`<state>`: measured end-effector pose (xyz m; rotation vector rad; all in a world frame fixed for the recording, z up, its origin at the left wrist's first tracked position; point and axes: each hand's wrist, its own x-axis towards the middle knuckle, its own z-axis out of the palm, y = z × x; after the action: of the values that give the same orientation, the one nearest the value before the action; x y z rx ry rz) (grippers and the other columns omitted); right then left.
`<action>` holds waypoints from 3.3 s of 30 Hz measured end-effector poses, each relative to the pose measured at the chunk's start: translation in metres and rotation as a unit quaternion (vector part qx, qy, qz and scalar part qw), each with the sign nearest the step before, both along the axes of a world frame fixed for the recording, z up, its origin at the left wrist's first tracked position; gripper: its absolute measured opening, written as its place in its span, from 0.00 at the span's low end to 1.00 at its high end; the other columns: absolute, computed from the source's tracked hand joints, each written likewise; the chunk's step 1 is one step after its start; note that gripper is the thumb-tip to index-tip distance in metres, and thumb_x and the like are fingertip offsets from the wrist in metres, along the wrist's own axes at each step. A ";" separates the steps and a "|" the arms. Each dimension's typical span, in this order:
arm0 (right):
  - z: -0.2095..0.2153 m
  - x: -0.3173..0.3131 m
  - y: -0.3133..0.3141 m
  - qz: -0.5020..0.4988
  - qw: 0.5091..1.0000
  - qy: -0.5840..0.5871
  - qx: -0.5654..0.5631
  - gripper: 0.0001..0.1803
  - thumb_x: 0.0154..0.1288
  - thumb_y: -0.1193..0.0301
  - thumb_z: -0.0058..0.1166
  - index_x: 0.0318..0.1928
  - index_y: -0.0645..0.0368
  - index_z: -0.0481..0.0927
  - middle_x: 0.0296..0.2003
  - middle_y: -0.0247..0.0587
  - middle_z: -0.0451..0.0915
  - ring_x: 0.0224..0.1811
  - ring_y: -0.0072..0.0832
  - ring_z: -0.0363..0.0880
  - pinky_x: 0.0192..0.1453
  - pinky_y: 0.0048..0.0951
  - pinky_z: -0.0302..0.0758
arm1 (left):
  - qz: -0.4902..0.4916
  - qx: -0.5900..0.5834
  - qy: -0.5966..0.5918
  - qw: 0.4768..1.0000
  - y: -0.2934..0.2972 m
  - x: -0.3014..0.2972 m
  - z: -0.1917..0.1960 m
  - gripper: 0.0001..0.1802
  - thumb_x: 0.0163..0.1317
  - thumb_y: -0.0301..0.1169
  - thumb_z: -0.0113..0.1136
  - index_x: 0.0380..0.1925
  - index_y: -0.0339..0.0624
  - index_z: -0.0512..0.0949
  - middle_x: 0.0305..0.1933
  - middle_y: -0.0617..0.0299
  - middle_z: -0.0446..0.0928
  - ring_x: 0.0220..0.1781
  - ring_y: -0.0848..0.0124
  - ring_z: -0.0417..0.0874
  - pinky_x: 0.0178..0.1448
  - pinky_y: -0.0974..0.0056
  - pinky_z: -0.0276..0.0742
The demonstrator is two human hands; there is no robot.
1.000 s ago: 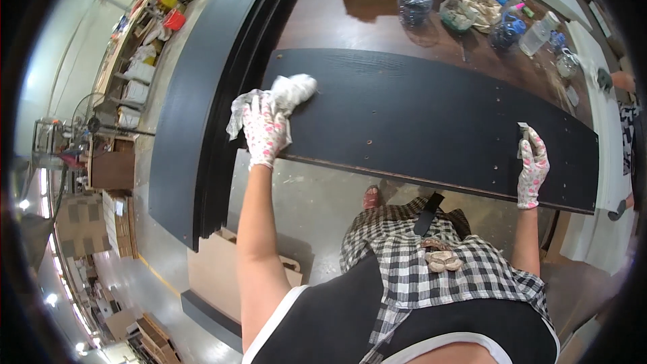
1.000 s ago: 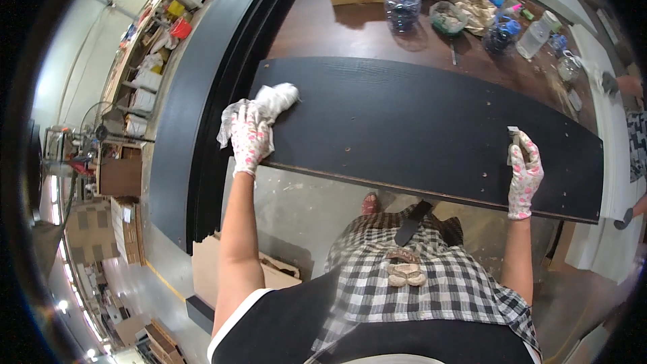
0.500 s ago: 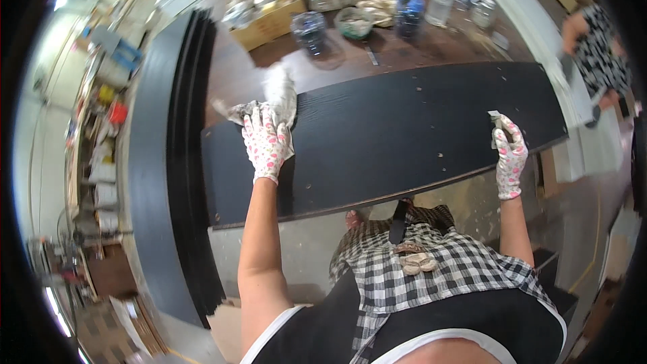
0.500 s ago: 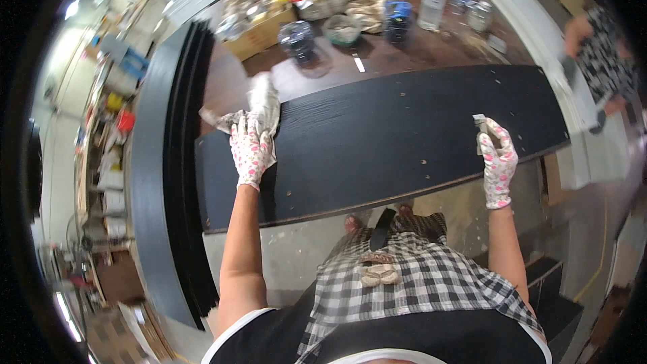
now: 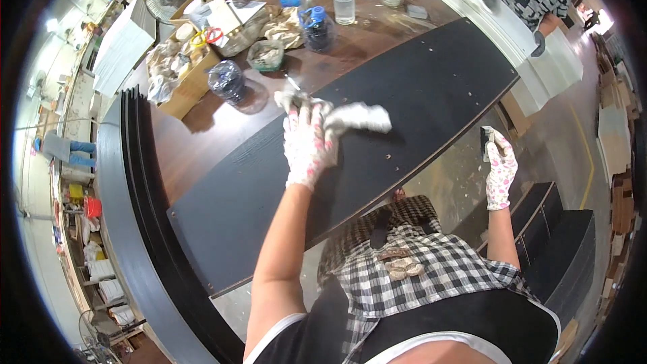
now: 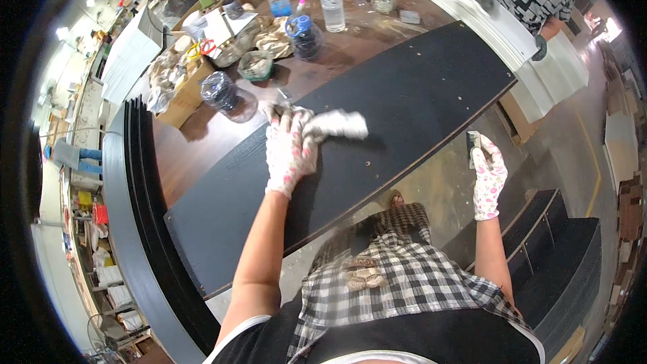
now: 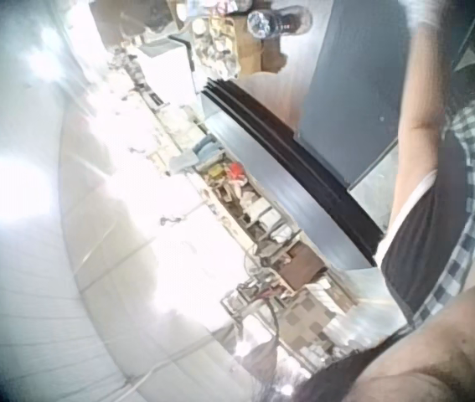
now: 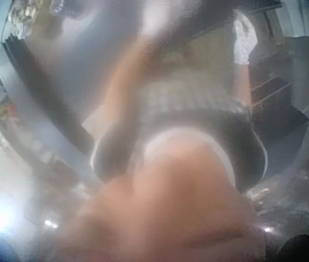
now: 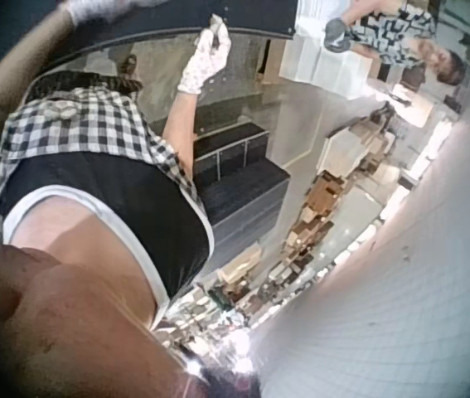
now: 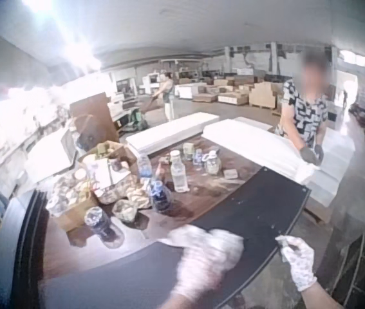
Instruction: The person applies a black substance to the edges and holes of a dark board using a small applicator and then wipes the surface with a cloth.
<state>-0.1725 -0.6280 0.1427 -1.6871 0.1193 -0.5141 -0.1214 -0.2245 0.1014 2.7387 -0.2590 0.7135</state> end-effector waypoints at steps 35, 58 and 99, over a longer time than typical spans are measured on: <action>-0.012 -0.005 -0.174 -0.193 0.981 0.008 -0.008 0.18 0.66 0.86 0.57 0.55 0.63 0.81 0.50 0.37 0.81 0.49 0.21 0.79 0.52 0.21 0.76 | -0.240 0.009 0.006 0.971 -0.314 0.236 0.019 0.31 0.59 0.40 0.61 0.64 0.45 0.74 0.70 0.47 0.69 0.73 0.43 0.65 0.77 0.43 0.57; -0.025 -0.033 -0.218 -0.271 0.958 -0.002 0.099 0.20 0.71 0.81 0.53 0.62 0.64 0.76 0.60 0.45 0.79 0.61 0.29 0.77 0.67 0.29 0.71 | -0.430 0.082 0.059 0.897 -0.454 0.199 0.040 0.29 0.59 0.39 0.61 0.62 0.48 0.76 0.67 0.48 0.72 0.73 0.47 0.66 0.77 0.43 0.57; 0.032 0.161 0.272 0.595 0.794 0.063 -0.110 0.35 0.72 0.71 0.56 0.76 0.52 0.60 0.54 0.33 0.73 0.56 0.21 0.71 0.65 0.26 0.68 | 0.261 -0.053 0.246 0.932 -0.086 -0.313 0.097 0.45 0.45 0.44 0.76 0.67 0.58 0.70 0.68 0.58 0.71 0.67 0.50 0.73 0.69 0.44 0.69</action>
<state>-0.0119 -0.3560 0.1746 -1.6573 -0.9046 0.5658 -0.4342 -0.3106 0.1983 2.7769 0.6159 0.1183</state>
